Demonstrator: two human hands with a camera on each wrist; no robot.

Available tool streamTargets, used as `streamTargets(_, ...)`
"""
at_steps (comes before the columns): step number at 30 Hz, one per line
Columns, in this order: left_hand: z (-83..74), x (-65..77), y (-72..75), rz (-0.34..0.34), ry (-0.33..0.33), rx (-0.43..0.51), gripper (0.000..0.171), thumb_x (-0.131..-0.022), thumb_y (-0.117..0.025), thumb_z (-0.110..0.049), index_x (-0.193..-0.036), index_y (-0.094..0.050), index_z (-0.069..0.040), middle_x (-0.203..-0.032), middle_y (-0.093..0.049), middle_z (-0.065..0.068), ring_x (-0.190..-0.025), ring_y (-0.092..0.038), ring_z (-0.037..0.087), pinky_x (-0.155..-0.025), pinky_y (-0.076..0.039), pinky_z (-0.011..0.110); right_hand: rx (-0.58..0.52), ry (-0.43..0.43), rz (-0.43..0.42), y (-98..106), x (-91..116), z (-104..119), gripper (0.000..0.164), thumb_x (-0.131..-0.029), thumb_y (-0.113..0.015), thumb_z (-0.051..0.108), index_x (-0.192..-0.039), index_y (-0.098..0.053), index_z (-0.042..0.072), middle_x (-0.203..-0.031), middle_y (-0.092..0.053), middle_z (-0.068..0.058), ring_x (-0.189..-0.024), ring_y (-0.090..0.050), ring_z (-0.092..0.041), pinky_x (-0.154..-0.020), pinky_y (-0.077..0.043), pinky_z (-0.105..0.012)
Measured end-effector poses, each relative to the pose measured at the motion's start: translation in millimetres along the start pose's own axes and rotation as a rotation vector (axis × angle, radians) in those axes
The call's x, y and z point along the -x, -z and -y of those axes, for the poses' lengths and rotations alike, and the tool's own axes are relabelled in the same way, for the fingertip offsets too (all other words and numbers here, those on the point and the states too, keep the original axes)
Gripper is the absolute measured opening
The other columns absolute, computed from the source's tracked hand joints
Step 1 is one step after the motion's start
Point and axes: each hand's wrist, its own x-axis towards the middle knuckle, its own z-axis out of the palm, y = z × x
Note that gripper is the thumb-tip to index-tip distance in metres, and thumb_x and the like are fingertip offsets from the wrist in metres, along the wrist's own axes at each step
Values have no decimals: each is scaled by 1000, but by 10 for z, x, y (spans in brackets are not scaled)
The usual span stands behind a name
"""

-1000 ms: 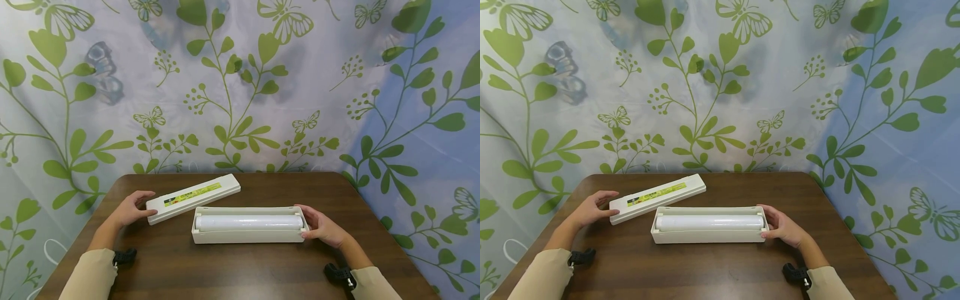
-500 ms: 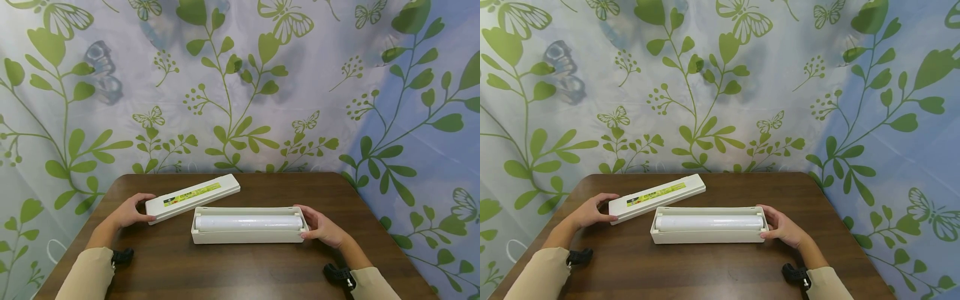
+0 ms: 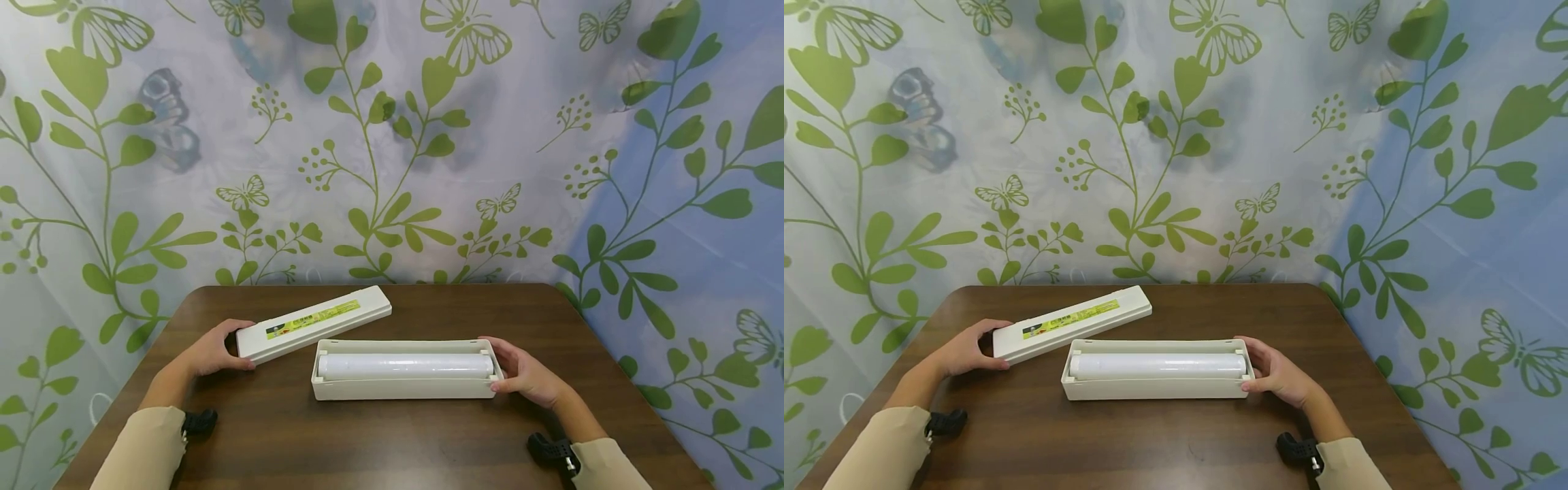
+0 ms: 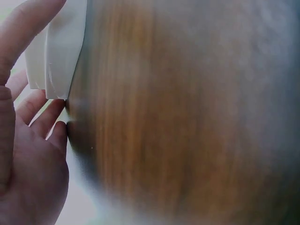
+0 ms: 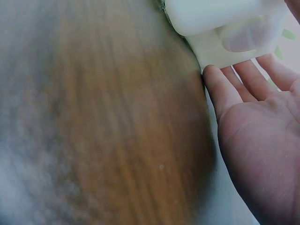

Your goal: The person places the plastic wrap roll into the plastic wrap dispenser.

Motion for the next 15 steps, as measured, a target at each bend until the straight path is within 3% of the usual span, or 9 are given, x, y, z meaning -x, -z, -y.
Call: streamTargets(15,-13,-26,-14,49,24,12,95,-71,-94,-39,-148,-47,-7,-142,-52,23,-119,-53,36,-97,-44,49,-4,-11,3,14,1,2,86,-88,-75,1,-158,-24,1,-153,-39,-22,-124,-56,-15,-100,-56,-34)
